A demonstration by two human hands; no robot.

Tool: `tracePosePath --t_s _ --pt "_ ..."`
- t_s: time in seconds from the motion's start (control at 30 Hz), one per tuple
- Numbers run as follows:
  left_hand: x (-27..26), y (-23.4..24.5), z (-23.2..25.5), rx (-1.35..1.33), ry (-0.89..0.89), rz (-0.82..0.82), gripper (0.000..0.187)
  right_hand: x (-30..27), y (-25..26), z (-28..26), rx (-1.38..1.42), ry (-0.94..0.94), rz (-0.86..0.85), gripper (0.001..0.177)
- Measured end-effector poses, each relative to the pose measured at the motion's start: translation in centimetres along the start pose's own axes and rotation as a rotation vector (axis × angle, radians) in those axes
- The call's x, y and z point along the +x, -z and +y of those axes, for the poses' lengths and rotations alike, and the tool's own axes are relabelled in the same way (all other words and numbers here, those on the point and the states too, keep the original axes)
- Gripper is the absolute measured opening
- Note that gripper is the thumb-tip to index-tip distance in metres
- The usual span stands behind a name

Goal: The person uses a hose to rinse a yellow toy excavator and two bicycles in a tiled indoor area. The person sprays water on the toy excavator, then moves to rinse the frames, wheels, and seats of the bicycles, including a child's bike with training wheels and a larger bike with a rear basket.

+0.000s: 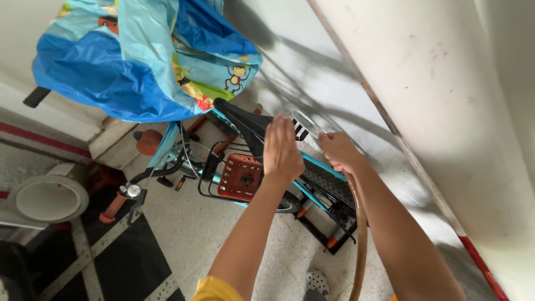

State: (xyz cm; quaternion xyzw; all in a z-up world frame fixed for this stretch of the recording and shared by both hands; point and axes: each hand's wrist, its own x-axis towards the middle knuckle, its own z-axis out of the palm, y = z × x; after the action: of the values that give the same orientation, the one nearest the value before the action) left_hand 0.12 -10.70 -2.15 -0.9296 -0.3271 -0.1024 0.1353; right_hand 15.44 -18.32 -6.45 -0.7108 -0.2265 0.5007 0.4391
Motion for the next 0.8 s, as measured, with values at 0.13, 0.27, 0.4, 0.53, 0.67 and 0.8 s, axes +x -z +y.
tracePosePath --t_s 0.13,0.27,0.4,0.53,0.67,0.8 --pt "-2.5 0.8 0.1 -0.216 0.060 0.085 0.095 0.8 -0.7 0.1 -0.102 -0.011 0.110 0.040" --pt "-2.6 1.2 0.1 -0.271 0.051 0.132 0.097 1.6 -1.4 -0.1 -0.234 0.070 0.218 0.047" --pt "-2.6 1.8 0.1 -0.283 0.029 0.141 0.097 1.6 -2.3 -0.2 -0.244 0.115 0.221 0.039" --pt "-2.6 2.1 0.1 -0.266 0.022 0.118 0.096 2.4 -2.6 -0.5 -0.233 0.138 0.219 0.043" --pt "-2.6 2.2 0.1 -0.260 0.030 0.088 0.096 3.7 -2.6 -0.2 -0.307 0.203 0.234 0.048" --pt "-2.5 2.4 0.1 -0.235 0.043 0.023 0.099 4.9 -3.0 -0.2 -0.314 0.208 0.245 0.048"
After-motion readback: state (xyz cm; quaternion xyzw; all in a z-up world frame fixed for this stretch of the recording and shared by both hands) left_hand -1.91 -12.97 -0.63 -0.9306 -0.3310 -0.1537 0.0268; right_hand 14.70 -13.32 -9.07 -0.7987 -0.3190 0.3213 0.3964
